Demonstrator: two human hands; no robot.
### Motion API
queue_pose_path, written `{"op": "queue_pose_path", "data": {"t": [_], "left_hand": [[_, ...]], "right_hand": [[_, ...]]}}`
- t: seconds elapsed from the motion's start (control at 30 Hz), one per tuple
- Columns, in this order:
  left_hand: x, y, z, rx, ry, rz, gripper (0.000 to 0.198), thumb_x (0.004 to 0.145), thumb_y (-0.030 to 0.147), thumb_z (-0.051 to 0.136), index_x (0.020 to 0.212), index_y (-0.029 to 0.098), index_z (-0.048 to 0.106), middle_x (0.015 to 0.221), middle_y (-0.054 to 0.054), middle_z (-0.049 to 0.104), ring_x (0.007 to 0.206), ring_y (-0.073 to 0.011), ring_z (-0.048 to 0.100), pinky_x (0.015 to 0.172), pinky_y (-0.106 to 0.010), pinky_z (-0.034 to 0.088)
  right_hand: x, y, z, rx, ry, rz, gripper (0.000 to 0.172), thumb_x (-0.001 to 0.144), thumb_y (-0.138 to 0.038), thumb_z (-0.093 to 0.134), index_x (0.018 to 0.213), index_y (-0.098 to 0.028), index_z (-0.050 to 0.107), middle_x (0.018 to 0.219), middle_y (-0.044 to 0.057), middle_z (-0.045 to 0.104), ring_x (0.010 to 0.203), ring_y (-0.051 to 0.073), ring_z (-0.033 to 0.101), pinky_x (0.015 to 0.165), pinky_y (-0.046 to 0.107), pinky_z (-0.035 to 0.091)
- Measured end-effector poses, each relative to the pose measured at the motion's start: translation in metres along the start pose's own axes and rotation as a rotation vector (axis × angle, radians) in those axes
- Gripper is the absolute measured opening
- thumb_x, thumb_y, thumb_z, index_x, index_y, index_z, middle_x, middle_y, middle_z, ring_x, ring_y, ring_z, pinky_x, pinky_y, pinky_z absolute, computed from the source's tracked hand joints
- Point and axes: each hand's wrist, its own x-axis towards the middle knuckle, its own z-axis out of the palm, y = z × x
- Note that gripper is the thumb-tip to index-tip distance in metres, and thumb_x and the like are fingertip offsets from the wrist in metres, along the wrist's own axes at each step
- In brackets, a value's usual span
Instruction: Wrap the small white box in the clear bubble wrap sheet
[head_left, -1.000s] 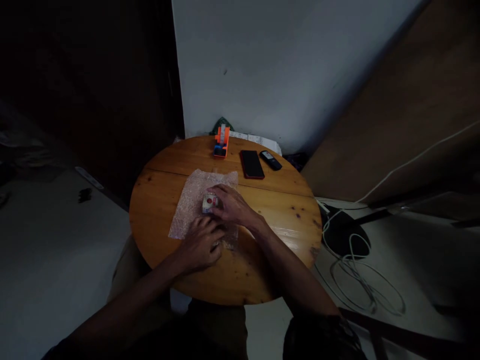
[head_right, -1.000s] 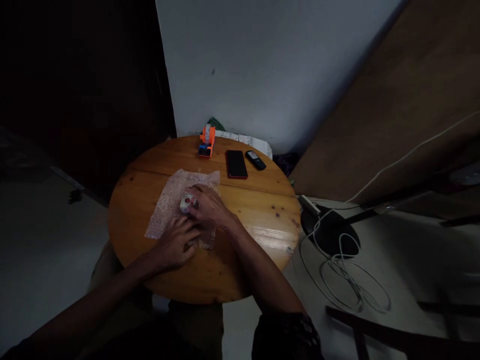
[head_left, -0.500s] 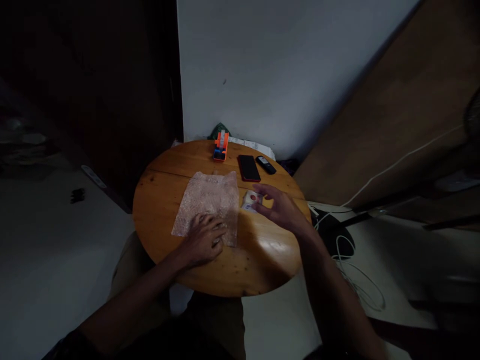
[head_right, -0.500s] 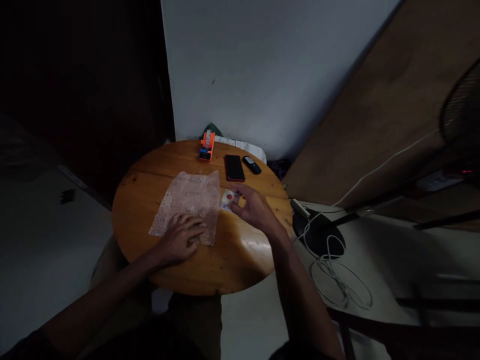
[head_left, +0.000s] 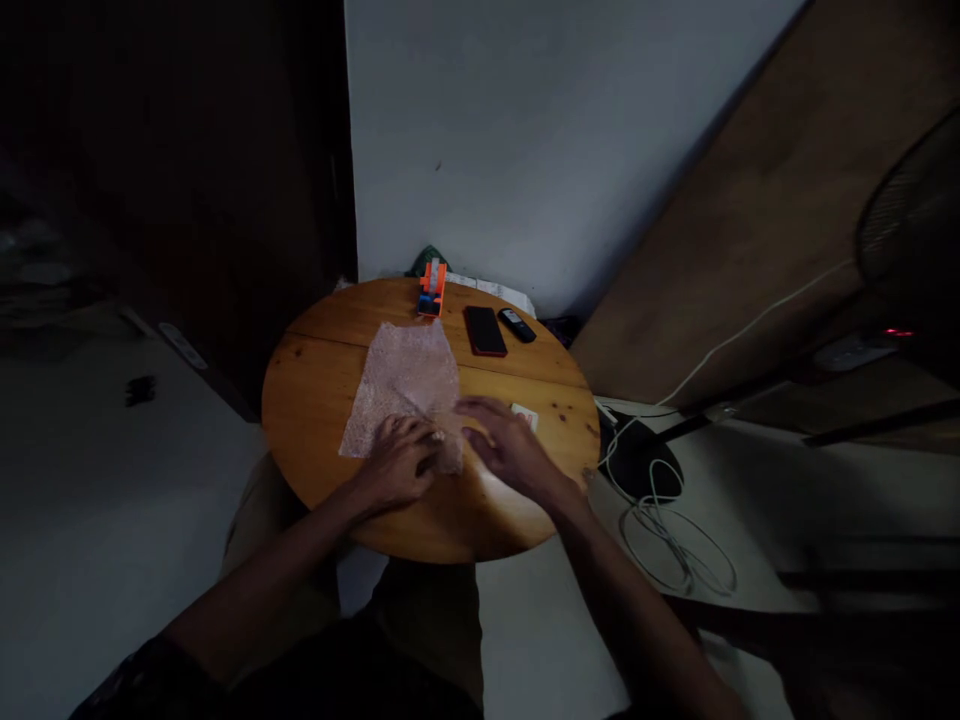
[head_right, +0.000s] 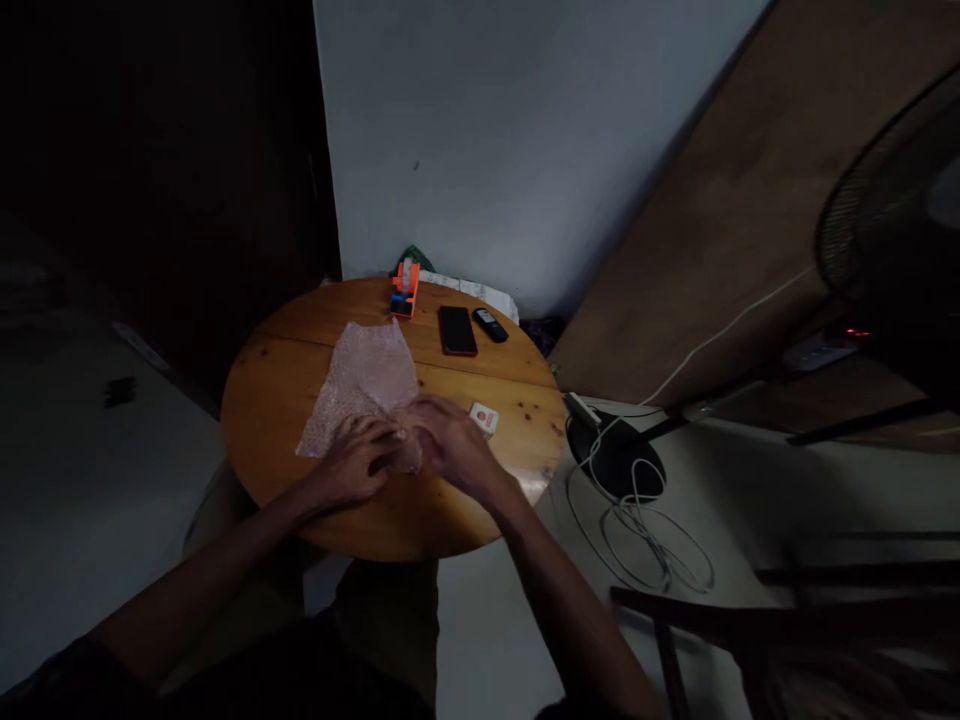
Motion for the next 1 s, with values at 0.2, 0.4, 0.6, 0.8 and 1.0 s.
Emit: {"op": "queue_pose_path", "data": {"t": [0.2, 0.4, 0.6, 0.8, 1.0], "left_hand": [[0.000, -0.001, -0.001, 0.000, -0.029, -0.025, 0.035, 0.081, 0.022, 0.060, 0.113, 0.024, 0.074, 0.129, -0.008, 0.065, 0.124, -0.0298, 0.050, 0.108, -0.052, 0.034], [-0.003, -0.009, 0.005, -0.066, 0.042, -0.106, 0.060, 0.078, 0.022, 0.060, 0.138, 0.020, 0.056, 0.146, -0.013, 0.054, 0.136, -0.0309, 0.046, 0.115, -0.052, 0.034], [0.013, -0.024, -0.008, -0.186, 0.026, -0.175, 0.049, 0.081, 0.016, 0.052, 0.129, 0.017, 0.059, 0.131, -0.013, 0.061, 0.123, -0.0263, 0.057, 0.108, -0.043, 0.046], [0.048, -0.040, -0.021, -0.120, -0.118, -0.240, 0.055, 0.079, 0.016, 0.055, 0.134, 0.015, 0.058, 0.132, -0.012, 0.061, 0.113, -0.0240, 0.064, 0.099, -0.036, 0.052], [0.055, -0.046, -0.030, 0.022, -0.214, -0.122, 0.044, 0.080, 0.018, 0.059, 0.124, 0.018, 0.064, 0.123, -0.011, 0.065, 0.114, -0.0286, 0.061, 0.101, -0.041, 0.049]], "right_hand": [[0.046, -0.001, 0.036, -0.240, -0.334, 0.075, 0.032, 0.090, -0.011, 0.057, 0.120, -0.012, 0.066, 0.122, 0.018, 0.069, 0.116, 0.027, 0.065, 0.102, 0.039, 0.049], [0.043, 0.029, 0.036, -0.348, -0.290, 0.241, 0.031, 0.093, -0.015, 0.050, 0.121, -0.011, 0.061, 0.130, 0.018, 0.065, 0.118, 0.027, 0.061, 0.100, 0.037, 0.047], [0.060, 0.040, 0.039, -0.296, -0.243, 0.284, 0.039, 0.090, -0.012, 0.048, 0.127, -0.010, 0.059, 0.129, 0.018, 0.066, 0.116, 0.027, 0.062, 0.099, 0.036, 0.049], [0.088, 0.054, 0.036, -0.306, -0.274, 0.337, 0.063, 0.087, -0.010, 0.049, 0.149, -0.014, 0.043, 0.130, 0.015, 0.067, 0.113, 0.027, 0.066, 0.095, 0.036, 0.052], [0.096, 0.058, 0.041, -0.365, -0.282, 0.373, 0.058, 0.090, -0.014, 0.049, 0.148, -0.016, 0.047, 0.132, 0.018, 0.064, 0.109, 0.030, 0.069, 0.087, 0.037, 0.055]]}}
